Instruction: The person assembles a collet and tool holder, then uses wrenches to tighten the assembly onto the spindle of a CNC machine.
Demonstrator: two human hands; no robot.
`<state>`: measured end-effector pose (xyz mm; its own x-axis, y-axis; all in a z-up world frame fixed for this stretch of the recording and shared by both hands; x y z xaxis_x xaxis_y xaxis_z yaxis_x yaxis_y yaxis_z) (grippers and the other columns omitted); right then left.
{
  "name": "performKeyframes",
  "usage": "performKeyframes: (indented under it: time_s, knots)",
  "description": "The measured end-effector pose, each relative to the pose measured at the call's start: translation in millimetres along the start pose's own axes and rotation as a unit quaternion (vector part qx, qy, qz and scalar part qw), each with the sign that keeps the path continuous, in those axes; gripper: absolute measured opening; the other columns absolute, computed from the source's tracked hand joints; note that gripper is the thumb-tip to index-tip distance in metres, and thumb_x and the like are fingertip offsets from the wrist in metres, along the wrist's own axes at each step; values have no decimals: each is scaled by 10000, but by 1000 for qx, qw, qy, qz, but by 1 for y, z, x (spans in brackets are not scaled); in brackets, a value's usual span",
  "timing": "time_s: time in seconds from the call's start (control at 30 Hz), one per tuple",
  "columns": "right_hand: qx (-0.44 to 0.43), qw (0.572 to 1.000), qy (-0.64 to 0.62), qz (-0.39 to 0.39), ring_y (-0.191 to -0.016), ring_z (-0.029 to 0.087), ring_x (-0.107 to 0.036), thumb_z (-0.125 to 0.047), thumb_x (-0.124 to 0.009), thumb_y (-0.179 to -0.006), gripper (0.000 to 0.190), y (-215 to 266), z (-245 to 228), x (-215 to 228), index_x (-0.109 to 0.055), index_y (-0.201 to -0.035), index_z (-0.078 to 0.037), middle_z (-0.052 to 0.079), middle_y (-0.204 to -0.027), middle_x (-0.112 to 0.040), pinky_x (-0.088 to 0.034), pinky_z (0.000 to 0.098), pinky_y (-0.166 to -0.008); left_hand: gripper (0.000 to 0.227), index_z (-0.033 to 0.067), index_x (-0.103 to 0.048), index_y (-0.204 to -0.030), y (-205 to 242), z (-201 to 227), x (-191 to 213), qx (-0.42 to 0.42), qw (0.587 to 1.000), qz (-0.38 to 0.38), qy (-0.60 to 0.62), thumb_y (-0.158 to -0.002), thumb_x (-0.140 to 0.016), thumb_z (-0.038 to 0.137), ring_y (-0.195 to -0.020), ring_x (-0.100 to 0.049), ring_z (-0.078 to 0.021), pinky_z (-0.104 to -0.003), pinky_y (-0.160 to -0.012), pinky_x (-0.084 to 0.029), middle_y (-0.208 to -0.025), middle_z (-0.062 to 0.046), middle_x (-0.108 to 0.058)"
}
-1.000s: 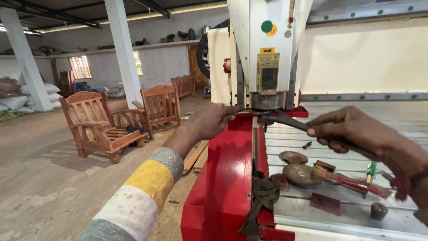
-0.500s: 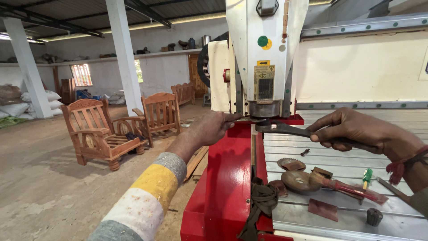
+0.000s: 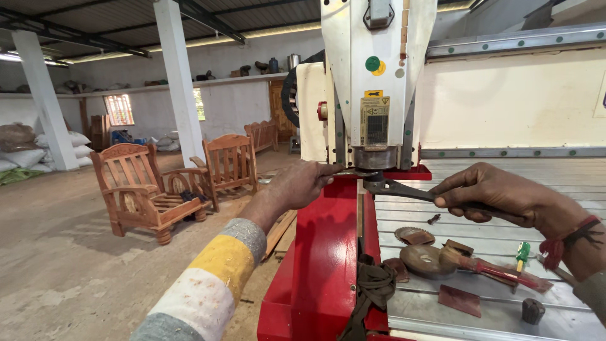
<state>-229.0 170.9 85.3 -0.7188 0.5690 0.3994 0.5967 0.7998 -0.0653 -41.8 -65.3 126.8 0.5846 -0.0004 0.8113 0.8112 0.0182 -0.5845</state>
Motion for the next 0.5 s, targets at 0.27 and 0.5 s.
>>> performKeyframes:
  time_s: [0.27,0.5]
  knots:
    - [-6,999,10,38,-416,124,-434,-106,-762,-853,325,16,-14,-9,-798,-1093,109,100,-603,-616,-337,281,-379,398,280,-635,-1372,2,4,1,13,1000,-11,-13,-987,-546,232,-939,-726,-368,-502,-882,-559,-1047,-155,-757]
    - [12,999,12,37,-423,116,-433,-125,-763,-854,310,24,-17,-12,-804,-1049,112,88,-604,-598,-340,283,-390,397,290,-649,-1360,6,14,8,33,999,-6,-26,-985,-539,222,-928,-729,-372,-513,-879,-555,-1023,-179,-756]
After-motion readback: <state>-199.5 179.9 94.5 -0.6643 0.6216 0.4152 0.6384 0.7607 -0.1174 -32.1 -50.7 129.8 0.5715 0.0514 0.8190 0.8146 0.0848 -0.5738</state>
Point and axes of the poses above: each hand's wrist, its own y-axis away from the middle knuckle, its own x-axis out of the back of the hand, z = x × y, the point moved 8 cm from there along -y, towards the middle knuckle
